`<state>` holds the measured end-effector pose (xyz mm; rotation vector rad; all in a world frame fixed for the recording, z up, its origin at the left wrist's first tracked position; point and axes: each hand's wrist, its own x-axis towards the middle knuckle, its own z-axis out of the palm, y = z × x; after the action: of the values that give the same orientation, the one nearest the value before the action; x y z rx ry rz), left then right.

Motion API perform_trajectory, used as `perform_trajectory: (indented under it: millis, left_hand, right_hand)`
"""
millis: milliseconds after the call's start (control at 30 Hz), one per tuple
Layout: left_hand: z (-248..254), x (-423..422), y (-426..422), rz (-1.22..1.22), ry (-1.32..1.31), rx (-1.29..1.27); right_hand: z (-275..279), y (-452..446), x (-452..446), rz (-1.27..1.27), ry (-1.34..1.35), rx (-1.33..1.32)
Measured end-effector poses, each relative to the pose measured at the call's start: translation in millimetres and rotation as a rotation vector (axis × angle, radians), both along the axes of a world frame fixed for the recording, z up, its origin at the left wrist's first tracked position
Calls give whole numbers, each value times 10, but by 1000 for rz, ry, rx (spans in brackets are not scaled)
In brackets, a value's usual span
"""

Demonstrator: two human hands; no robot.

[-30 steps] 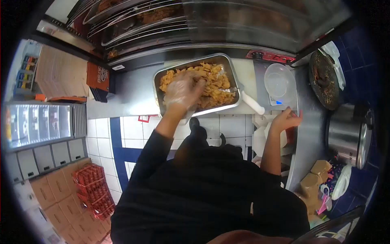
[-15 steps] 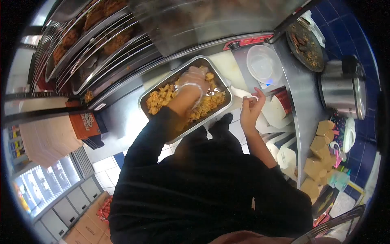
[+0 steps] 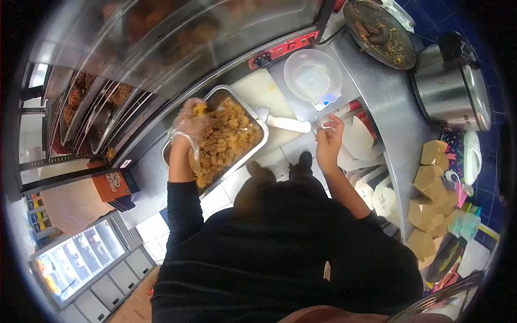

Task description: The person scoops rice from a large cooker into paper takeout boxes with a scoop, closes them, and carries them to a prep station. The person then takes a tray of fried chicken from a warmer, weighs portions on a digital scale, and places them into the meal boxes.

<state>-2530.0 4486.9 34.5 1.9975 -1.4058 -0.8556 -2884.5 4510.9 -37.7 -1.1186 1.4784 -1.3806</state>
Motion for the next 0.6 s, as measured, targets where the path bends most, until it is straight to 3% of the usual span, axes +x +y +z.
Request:
perform_trajectory:
  millis: [67, 200, 233, 333, 367, 467, 567, 600]
  left_hand:
    - [-55, -58, -48, 185, 454, 26]
    - [439, -957, -445, 231, 629, -44]
    - [400, -1113, -572, 101, 727, -56]
    - [192, -1786, -1055, -19, 612, -35]
    - [-81, -1863, -1273, -179, 384, -57]
    - [-445, -2327, -1548, -241, 187, 148]
    - [-456, -2491, -1498, -113, 512, 287]
    - [-538, -2473, -1495, -60, 476, 275]
  right_hand:
    - [-42, -81, -234, 13, -51, 11]
    - [-3, -350, -741, -7, -132, -23]
    - [-16, -389, -877, -20, -122, -32]
    - [-105, -618, -1268, -90, -88, -70]
    - [-187, -690, -1391, -81, -134, -91]
    - [-102, -880, -1608, -40, -42, -2]
    - [-163, -1148, -1728, 7, 12, -56]
    - [-179, -1216, -1754, 23, 31, -74]
